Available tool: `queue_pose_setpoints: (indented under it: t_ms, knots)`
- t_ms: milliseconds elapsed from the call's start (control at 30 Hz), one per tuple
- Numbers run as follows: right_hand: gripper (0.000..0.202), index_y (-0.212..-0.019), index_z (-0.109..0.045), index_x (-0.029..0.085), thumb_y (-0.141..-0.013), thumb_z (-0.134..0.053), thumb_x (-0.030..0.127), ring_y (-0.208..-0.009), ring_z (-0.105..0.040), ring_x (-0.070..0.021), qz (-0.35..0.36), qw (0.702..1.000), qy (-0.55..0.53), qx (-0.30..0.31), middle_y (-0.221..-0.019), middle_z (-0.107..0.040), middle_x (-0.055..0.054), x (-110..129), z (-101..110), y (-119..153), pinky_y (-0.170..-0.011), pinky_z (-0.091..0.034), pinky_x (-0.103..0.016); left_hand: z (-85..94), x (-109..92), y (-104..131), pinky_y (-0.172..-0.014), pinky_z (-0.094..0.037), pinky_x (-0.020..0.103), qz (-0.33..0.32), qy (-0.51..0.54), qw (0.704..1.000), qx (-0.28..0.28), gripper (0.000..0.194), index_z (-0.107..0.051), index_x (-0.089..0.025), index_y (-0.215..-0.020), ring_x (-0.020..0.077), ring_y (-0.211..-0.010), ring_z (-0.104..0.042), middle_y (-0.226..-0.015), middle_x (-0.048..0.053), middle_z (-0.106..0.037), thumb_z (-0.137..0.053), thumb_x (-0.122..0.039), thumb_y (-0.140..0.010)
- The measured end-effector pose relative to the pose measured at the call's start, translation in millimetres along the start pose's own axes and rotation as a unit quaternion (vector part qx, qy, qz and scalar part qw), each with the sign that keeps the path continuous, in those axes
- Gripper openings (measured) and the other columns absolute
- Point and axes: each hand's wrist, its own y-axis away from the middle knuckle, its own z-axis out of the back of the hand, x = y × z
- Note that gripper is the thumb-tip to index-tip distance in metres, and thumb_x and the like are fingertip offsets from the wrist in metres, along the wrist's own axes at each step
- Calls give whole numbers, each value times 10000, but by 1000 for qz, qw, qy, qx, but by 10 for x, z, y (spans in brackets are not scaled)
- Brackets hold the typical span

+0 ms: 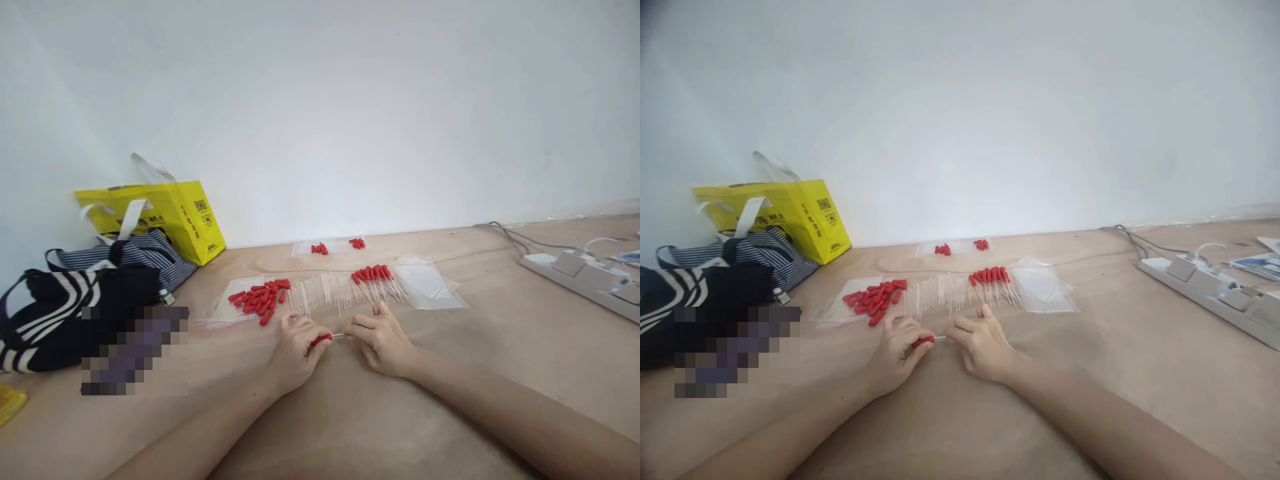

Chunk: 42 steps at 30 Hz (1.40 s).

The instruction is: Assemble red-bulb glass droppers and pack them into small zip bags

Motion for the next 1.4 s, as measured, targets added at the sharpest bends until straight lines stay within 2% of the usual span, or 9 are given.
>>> queue_pose_setpoints:
  t_ms: [500, 767, 967, 1100, 1167, 1233, 1333, 1400]
  knots:
    - [205, -738, -571, 165, -787, -375, 130, -547, -343, -97, -19, 998, -46, 32, -691, -556, -2, 58, -17, -69, -628, -173, -285, -7, -12, -7, -846, -206, 397, -35, 0, 999, 3, 123, -563, -198, -742, 145, -707, -532, -665, -23, -628, -454, -222, -794]
    - [222, -807, -583, 168, -828, -363, 145, -580, -393, -98, -21, 997, -60, 44, -713, -570, -5, 35, -33, -64, -642, -186, -283, -1, -1, -9, -868, -202, 402, -31, 4, 999, 21, 113, -566, -205, -748, 144, -717, -540, -671, -31, -633, -466, -230, -793]
    - [212, -933, -591, 205, -858, -396, 242, -676, -441, -118, 9, 999, 6, 51, -743, -568, -11, -25, 15, -54, -642, -185, -284, 29, 23, -46, -905, -153, 430, -14, -8, 1000, 20, 114, -576, -222, -769, 149, -743, -543, -694, -33, -643, -469, -247, -802]
    - [198, -897, -607, 200, -835, -419, 207, -693, -443, -133, 14, 996, 62, 57, -713, -561, -21, -24, 24, -25, -630, -187, -289, 25, 55, -44, -921, -133, 432, -19, -12, 1000, 18, 129, -577, -244, -852, 156, -788, -541, -765, -21, -652, -455, -269, -819]
    - [204, -891, -606, 197, -816, -419, 167, -703, -457, -138, -18, 996, 69, 60, -731, -576, -25, -50, 19, -13, -635, -198, -290, 23, 93, -37, -918, -157, 424, -5, -23, 1000, -3, 206, -531, -252, -1008, 169, -846, -531, -864, 5, -642, -448, -280, -821]
    - [219, -907, -597, 197, -805, -409, 151, -739, -482, -148, -92, 992, 74, 47, -795, -597, -35, -115, 9, -22, -651, -214, -290, 23, 151, -31, -901, -193, 417, 31, -35, 998, -33, 323, -445, -245, -1130, 186, -903, -513, -951, 29, -615, -458, -293, -811]
    - [240, -959, -566, 189, -804, -384, 168, -802, -515, -166, -249, 964, 90, 6, -889, -617, -49, -271, -25, -100, -695, -242, -293, 25, 247, -36, -863, -231, 411, 97, -47, 992, -64, 368, -414, -245, -1139, 207, -941, -495, -986, 32, -592, -487, -284, -781]
    - [238, -972, -549, 172, -800, -384, 187, -812, -530, -178, -329, 938, 104, -7, -853, -633, -52, -380, -66, -193, -739, -248, -303, 33, 300, -49, -844, -242, 410, 133, -60, 986, -80, 358, -429, -246, -1109, 218, -944, -491, -974, 33, -592, -503, -274, -760]
